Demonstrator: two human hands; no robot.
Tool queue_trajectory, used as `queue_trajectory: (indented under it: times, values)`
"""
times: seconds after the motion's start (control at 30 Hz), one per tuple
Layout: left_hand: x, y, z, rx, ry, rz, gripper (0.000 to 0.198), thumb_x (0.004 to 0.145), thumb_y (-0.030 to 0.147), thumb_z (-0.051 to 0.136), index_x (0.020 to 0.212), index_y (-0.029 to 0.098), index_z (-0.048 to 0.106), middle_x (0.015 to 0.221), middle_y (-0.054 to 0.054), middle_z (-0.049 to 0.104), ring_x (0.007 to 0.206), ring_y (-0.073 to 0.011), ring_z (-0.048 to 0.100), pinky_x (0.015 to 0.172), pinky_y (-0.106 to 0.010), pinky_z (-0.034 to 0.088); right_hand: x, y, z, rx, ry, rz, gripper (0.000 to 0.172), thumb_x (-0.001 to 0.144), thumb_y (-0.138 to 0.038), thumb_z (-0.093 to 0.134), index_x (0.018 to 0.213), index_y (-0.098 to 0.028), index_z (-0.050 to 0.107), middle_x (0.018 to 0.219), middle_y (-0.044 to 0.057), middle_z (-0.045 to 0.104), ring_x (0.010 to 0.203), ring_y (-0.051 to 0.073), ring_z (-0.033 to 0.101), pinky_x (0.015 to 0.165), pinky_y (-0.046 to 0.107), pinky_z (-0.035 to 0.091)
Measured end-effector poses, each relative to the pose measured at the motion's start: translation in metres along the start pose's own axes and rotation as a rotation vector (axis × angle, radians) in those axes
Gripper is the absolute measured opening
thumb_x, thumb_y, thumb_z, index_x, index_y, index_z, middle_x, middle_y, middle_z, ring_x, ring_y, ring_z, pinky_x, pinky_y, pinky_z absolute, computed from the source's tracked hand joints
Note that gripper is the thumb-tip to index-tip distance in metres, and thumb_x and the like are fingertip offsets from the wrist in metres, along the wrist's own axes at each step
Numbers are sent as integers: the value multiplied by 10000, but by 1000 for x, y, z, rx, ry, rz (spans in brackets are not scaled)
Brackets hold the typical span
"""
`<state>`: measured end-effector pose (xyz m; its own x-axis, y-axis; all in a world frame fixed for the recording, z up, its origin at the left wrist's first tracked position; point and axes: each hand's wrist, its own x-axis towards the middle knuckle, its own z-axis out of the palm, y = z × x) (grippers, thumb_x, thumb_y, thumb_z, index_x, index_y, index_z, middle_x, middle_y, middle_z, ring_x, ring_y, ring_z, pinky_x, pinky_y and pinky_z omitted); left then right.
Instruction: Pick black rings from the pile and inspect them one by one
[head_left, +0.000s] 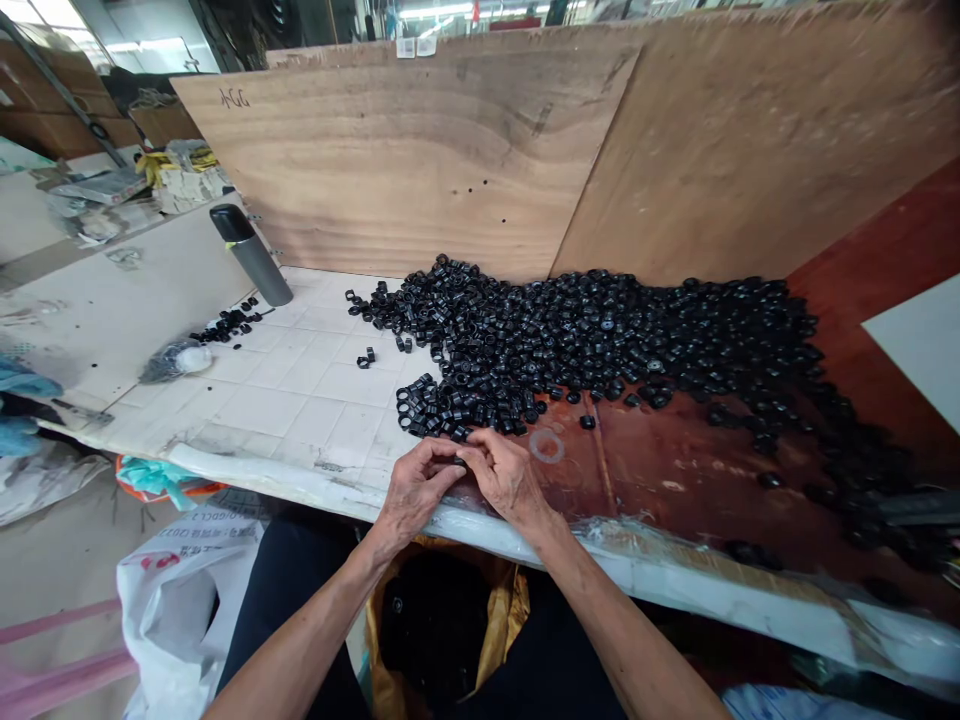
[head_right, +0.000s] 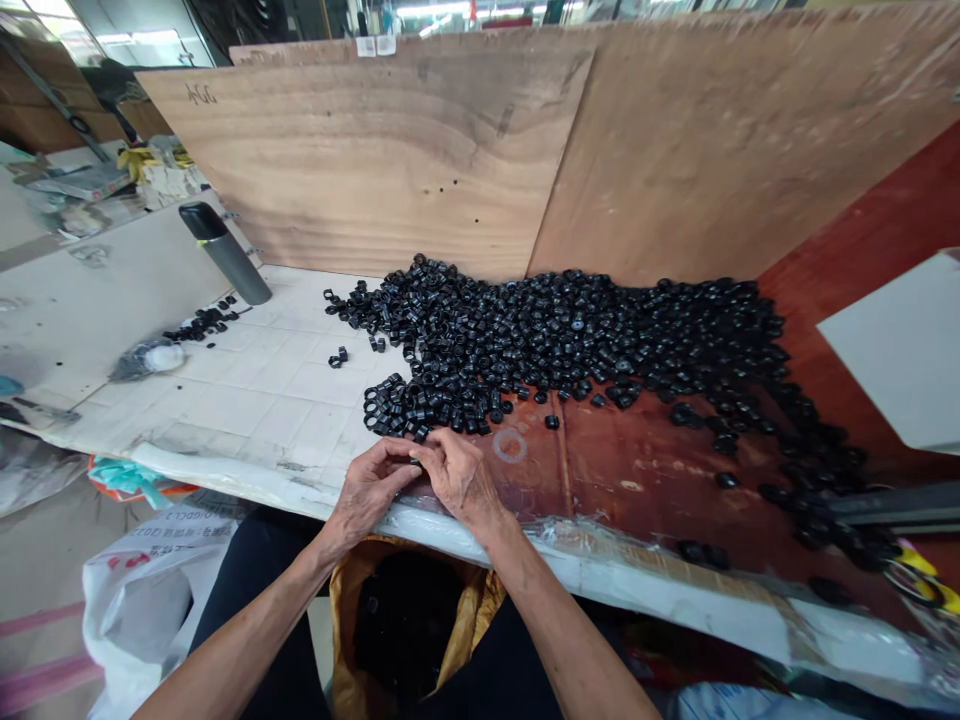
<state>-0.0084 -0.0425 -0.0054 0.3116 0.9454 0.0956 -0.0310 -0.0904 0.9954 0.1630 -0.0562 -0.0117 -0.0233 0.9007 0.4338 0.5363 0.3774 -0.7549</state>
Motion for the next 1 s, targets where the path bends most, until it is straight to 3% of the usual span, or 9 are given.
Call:
queue_trajectory:
  times: [0.1,0.2,0.27,0.5,0.63,0.73,0.8,0.93,1.0]
  values:
    - [1,-1,1,-30,50,-35,237,824,333,753,991,180,682,1067,-61,706,923,-191,703,876,-345,598,1,-6,-4,96,-12,-28,266,973,-317,566,1192,-190,648,908,64,698,744,181,650,711,291,527]
    - [1,-4,0,-15,77,-25,248,806,333,760,983,182,675,1080,-61,706,920,-186,700,863,-331,599,2,-6,-6,47,-36,-62,217,988,-298,524,919,-194,702,818,63,687,714,185,637,687,297,507]
    - [1,-4,0,-20,70,-23,247,800,323,760,984,180,677,1080,-62,707,905,-182,702,843,-321,601,2,-5,-6,-11,-16,-37,370,1002,-328,505,677,-202,628,609,16,585,571,159,558,600,280,454]
    - [0,-3,-1,-35,104,-43,221,807,288,763,984,181,686,1044,-57,720,860,-169,706,815,-301,600,0,-12,-11,74,-97,6,411,996,-363,511,618,-208,563,561,-19,512,510,135,490,542,261,404]
    - [0,-3,-2,-63,86,-57,244,807,306,768,999,179,683,1057,-61,724,888,-180,712,851,-320,598,2,-15,-12,128,-71,13,129,927,-314,612,926,-206,683,807,31,675,677,174,620,649,279,500]
    - [0,-3,-3,-62,53,-63,258,808,328,769,994,174,681,1061,-66,719,856,-182,717,821,-326,609,2,-13,-11,164,-95,60,121,935,-287,588,976,-215,675,778,25,687,647,173,638,634,280,509]
    - [0,-4,-2,5,31,-5,221,843,319,733,1008,180,685,1061,-69,717,879,-191,718,820,-334,610,1,-11,-9,216,-131,130,112,938,-295,581,964,-211,650,676,-5,652,558,157,615,565,261,486]
    - [-11,3,-1,292,72,267,144,913,235,621,1039,209,686,1093,-79,719,1048,-219,690,948,-377,556,-2,-9,-10,380,-249,265,122,941,-305,565,1000,-205,605,546,-61,592,477,138,576,523,234,464]
    - [-24,14,-4,390,44,291,152,916,212,597,1043,216,681,1066,-72,725,1027,-216,690,944,-368,542,-3,-10,-12,405,-319,276,121,946,-317,565,938,-204,609,519,-68,571,456,128,540,505,225,438]
